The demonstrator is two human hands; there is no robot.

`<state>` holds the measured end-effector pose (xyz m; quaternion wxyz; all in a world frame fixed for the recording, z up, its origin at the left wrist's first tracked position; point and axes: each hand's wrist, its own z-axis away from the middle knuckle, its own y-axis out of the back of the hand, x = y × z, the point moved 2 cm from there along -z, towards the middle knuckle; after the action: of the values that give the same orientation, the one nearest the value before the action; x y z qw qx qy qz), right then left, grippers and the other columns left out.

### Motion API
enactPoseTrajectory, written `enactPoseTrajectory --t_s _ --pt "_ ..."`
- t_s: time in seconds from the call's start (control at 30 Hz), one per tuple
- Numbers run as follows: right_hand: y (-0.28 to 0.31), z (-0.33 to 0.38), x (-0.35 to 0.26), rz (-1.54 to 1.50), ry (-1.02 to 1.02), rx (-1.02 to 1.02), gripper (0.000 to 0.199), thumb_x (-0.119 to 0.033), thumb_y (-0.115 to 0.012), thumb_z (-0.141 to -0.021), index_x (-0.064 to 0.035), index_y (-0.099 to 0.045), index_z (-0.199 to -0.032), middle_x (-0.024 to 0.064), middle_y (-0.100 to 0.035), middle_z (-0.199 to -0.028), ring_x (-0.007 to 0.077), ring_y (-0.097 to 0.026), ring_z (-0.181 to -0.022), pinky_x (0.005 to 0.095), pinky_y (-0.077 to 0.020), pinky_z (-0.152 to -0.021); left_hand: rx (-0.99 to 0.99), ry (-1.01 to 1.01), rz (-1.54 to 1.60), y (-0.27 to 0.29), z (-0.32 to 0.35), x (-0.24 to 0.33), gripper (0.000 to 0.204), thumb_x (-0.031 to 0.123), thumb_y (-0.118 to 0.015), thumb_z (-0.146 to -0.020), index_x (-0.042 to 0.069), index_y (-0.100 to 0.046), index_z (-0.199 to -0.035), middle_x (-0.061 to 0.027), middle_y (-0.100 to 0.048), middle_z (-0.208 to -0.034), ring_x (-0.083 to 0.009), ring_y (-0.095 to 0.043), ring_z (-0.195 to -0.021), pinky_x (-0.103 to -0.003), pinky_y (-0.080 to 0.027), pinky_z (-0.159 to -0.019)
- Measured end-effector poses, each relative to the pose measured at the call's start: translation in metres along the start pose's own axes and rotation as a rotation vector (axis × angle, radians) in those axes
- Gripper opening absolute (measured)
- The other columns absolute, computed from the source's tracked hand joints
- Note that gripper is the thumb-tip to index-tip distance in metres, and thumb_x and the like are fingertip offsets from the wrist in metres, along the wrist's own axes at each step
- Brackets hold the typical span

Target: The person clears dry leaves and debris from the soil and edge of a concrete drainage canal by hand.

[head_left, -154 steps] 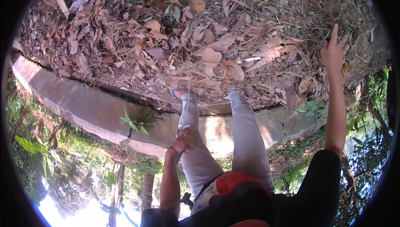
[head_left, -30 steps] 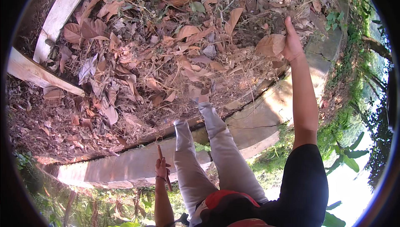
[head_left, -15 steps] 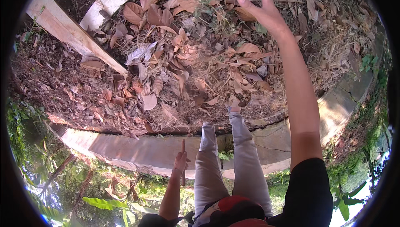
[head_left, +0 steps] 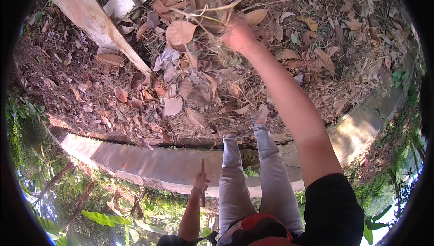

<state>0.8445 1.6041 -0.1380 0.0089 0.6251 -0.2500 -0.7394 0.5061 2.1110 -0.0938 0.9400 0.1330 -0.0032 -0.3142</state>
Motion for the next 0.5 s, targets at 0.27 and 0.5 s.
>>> enactPoseTrajectory --t_s 0.27,0.5 --pt "-0.053 0.097 -0.109 0.431 0.071 -0.118 0.021 -0.021 -0.058 -0.077 -0.0078 -0.061 -0.094 0.0154 -0.05 -0.111 0.036 -0.044 -0.107 0.0451 -0.04 -0.086 -0.01 -0.077 -0.041 0.0 -0.016 -0.005 0.028 0.037 -0.05 -0.092 0.01 -0.047 -0.099 -0.008 -0.06 -0.067 -0.0109 -0.045 -0.038 -0.025 -0.037 -0.033" --pt "-0.113 0.179 -0.116 0.516 0.352 -0.274 0.011 -0.014 -0.055 -0.077 -0.009 -0.06 -0.086 0.0073 -0.054 -0.087 0.0354 -0.052 -0.093 0.0398 -0.0496 -0.071 -0.012 -0.108 -0.01 -0.01 -0.015 0.009 0.028 0.037 -0.05 -0.092 0.01 -0.05 -0.1 -0.0073 -0.061 -0.067 -0.0099 -0.045 -0.038 -0.025 -0.037 -0.033"
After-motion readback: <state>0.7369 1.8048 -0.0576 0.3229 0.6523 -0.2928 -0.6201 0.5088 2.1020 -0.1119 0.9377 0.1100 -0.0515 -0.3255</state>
